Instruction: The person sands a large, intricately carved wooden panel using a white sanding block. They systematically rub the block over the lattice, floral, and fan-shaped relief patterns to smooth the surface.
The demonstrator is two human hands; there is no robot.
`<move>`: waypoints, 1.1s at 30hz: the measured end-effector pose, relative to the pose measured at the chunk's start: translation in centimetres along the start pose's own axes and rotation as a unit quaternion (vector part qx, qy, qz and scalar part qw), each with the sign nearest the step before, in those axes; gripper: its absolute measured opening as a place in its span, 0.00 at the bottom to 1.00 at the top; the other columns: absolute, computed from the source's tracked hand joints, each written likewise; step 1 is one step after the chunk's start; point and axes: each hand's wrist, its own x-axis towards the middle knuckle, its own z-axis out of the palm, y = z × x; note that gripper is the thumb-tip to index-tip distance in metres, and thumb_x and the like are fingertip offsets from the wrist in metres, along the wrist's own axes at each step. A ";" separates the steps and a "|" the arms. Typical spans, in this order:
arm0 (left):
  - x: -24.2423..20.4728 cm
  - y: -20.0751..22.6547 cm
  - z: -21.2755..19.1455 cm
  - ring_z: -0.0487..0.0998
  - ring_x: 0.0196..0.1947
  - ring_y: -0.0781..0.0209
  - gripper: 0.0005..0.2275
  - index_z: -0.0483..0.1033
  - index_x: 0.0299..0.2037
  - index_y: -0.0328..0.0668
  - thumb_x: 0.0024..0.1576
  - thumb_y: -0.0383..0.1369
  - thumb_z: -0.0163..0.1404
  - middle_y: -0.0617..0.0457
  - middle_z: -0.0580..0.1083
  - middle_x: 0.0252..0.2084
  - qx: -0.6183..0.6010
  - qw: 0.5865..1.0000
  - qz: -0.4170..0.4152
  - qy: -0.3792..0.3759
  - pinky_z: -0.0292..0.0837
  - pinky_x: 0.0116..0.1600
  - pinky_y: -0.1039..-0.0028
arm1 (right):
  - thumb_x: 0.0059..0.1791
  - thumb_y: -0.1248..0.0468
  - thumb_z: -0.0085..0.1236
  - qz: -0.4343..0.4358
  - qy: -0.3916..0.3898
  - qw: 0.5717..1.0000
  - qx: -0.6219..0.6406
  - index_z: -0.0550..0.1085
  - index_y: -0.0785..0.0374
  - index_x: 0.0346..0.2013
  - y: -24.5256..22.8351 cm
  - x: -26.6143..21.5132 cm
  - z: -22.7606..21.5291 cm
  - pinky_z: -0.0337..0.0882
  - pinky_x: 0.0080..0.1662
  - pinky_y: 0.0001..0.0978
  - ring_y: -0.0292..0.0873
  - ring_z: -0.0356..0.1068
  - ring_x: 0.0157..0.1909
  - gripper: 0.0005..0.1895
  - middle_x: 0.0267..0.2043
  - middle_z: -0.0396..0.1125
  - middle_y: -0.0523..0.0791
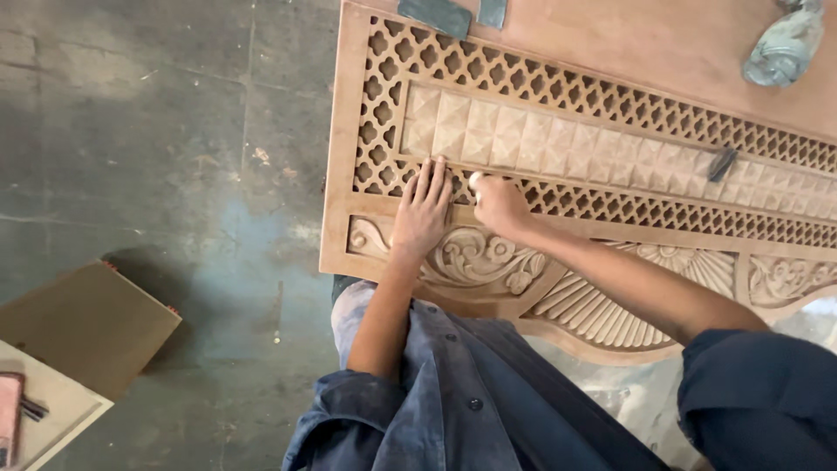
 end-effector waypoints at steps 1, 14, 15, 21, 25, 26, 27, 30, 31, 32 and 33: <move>0.0 0.0 0.0 0.55 0.76 0.45 0.24 0.68 0.65 0.35 0.60 0.39 0.47 0.41 0.57 0.76 -0.011 1.000 -0.004 -0.003 0.55 0.74 0.58 | 0.47 0.76 0.47 0.070 -0.002 0.991 0.118 0.75 0.70 0.35 0.3 0.8 0.0 0.72 0.24 0.38 0.43 0.71 0.22 0.08 0.25 0.71 0.51; 0.1 0.5 0.5 0.57 0.75 0.44 0.24 0.68 0.66 0.34 0.62 0.40 0.46 0.40 0.57 0.75 -0.028 0.999 -0.010 0.014 0.55 0.72 0.55 | 0.49 0.75 0.56 0.145 0.217 0.852 0.453 0.79 0.68 0.42 2.9 -4.5 0.4 0.70 0.32 0.33 0.40 0.72 0.31 0.09 0.34 0.75 0.49; 0.2 0.6 0.5 0.57 0.75 0.44 0.23 0.68 0.65 0.34 0.63 0.40 0.46 0.40 0.57 0.75 -0.032 0.999 -0.013 0.010 0.55 0.72 0.55 | 0.49 0.75 0.58 0.101 0.232 0.879 0.405 0.80 0.68 0.42 2.2 -4.4 0.3 0.70 0.34 0.34 0.41 0.72 0.33 0.09 0.35 0.75 0.49; -0.2 0.5 0.2 0.56 0.76 0.46 0.23 0.67 0.67 0.34 0.64 0.39 0.46 0.42 0.58 0.76 -0.009 1.000 -0.009 0.018 0.55 0.73 0.57 | 0.44 0.80 0.50 -0.116 0.199 0.963 0.139 0.77 0.70 0.53 -1.0 -3.5 -1.2 0.72 0.44 0.42 0.57 0.73 0.42 0.23 0.48 0.72 0.57; -0.2 0.3 0.1 0.56 0.76 0.45 0.25 0.67 0.66 0.31 0.62 0.39 0.46 0.40 0.57 0.75 -0.026 0.999 -0.010 0.016 0.54 0.73 0.56 | 0.46 0.79 0.50 -0.158 0.170 0.967 0.100 0.74 0.74 0.53 -1.3 -3.2 -2.5 0.72 0.48 0.40 0.56 0.72 0.48 0.20 0.54 0.69 0.56; -0.2 0.3 0.1 0.55 0.76 0.44 0.25 0.67 0.66 0.31 0.61 0.39 0.46 0.40 0.57 0.75 -0.025 1.000 -0.009 0.011 0.54 0.73 0.56 | 0.46 0.79 0.50 -0.175 0.174 0.965 0.093 0.74 0.73 0.51 -1.1 -3.3 -2.6 0.73 0.50 0.40 0.56 0.72 0.50 0.19 0.54 0.69 0.56; -0.3 0.3 0.1 0.55 0.75 0.44 0.25 0.67 0.66 0.31 0.60 0.39 0.46 0.40 0.57 0.75 -0.024 1.000 -0.007 0.005 0.54 0.73 0.56 | 0.46 0.79 0.50 -0.191 0.177 0.962 0.085 0.74 0.73 0.50 -1.0 -3.5 -2.6 0.73 0.52 0.40 0.56 0.72 0.52 0.18 0.54 0.69 0.55; -0.3 0.2 0.1 0.55 0.76 0.45 0.24 0.67 0.66 0.35 0.60 0.38 0.46 0.41 0.56 0.76 -0.011 1.000 -0.004 0.004 0.53 0.73 0.56 | 0.44 0.79 0.52 -0.205 0.182 0.957 0.096 0.75 0.72 0.45 -0.9 -3.5 -2.1 0.71 0.50 0.41 0.57 0.71 0.49 0.15 0.50 0.68 0.54; -0.2 0.2 0.1 0.55 0.76 0.45 0.24 0.67 0.66 0.35 0.61 0.38 0.46 0.41 0.56 0.76 -0.016 1.000 -0.007 0.004 0.53 0.73 0.57 | 0.44 0.79 0.52 -0.195 0.168 0.964 0.073 0.74 0.73 0.43 -0.8 -3.5 -2.0 0.71 0.48 0.41 0.57 0.70 0.48 0.12 0.49 0.67 0.55; -0.2 0.2 0.2 0.54 0.76 0.45 0.24 0.67 0.66 0.35 0.61 0.38 0.46 0.41 0.56 0.76 -0.021 1.000 -0.009 0.003 0.53 0.73 0.57 | 0.45 0.78 0.53 -0.183 0.154 0.970 0.051 0.73 0.73 0.41 -0.5 -3.6 -2.0 0.70 0.47 0.42 0.58 0.70 0.46 0.10 0.48 0.66 0.55; -0.2 0.2 0.3 0.54 0.76 0.45 0.24 0.66 0.66 0.35 0.61 0.38 0.46 0.41 0.56 0.76 -0.026 1.000 -0.012 0.001 0.52 0.73 0.57 | 0.45 0.77 0.53 -0.172 0.139 0.975 0.028 0.72 0.74 0.39 -0.2 -3.5 -2.0 0.70 0.45 0.43 0.58 0.69 0.44 0.08 0.47 0.65 0.56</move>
